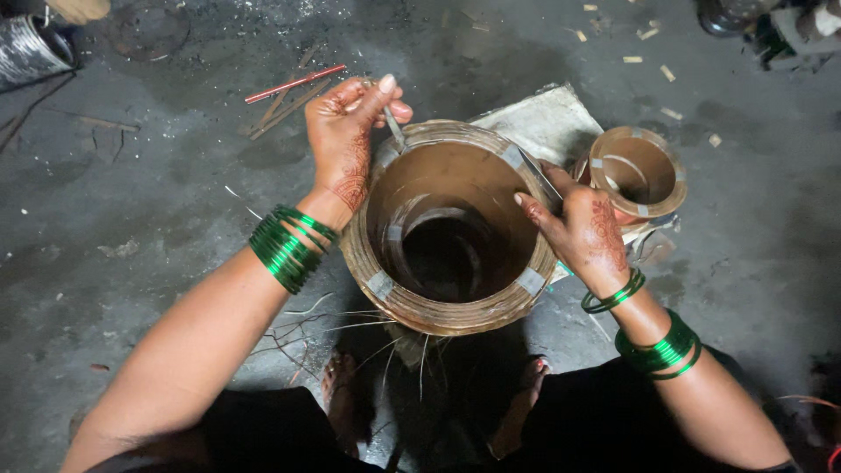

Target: The person sits on the floor finishing a large spool of wound copper wire. They cut wire ends with scissors, twist and secure the loose wire leads, press tape onto the coil, and adjust the wound wire layers by hand.

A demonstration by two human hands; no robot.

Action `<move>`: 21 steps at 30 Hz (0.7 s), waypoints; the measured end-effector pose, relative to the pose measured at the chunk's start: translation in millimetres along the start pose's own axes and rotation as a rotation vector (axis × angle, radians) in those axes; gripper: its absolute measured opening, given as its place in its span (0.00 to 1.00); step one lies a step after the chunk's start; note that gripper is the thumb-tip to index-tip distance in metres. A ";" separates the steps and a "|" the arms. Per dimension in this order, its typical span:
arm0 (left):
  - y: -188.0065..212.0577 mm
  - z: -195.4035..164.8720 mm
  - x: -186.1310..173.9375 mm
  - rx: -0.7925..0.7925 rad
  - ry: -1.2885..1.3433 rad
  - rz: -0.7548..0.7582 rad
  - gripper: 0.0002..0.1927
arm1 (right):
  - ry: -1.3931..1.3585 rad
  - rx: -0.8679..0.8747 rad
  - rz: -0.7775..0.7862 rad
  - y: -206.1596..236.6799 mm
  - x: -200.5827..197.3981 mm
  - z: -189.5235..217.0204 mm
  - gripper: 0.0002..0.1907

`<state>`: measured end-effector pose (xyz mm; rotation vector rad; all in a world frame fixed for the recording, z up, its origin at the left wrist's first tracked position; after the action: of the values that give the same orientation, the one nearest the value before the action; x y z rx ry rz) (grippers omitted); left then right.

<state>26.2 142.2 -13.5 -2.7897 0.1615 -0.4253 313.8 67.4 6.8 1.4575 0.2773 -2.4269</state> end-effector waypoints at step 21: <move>-6.5 -9.2 9.8 -0.263 -0.521 0.316 0.08 | -0.152 0.687 0.480 16.6 219.3 -179.8 0.27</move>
<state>33.0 144.1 -0.4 -2.9398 0.5560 0.4256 371.2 74.7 -271.4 1.3389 -0.9153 -2.2836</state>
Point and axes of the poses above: each hand's wrist, its own y-axis away from the middle knuckle, its own x-axis out of the palm, z = x × y, the point moved 5 cm from there along -y, towards the middle knuckle, and after that the axes turned 15 degrees about z, right-handed, at the moved point
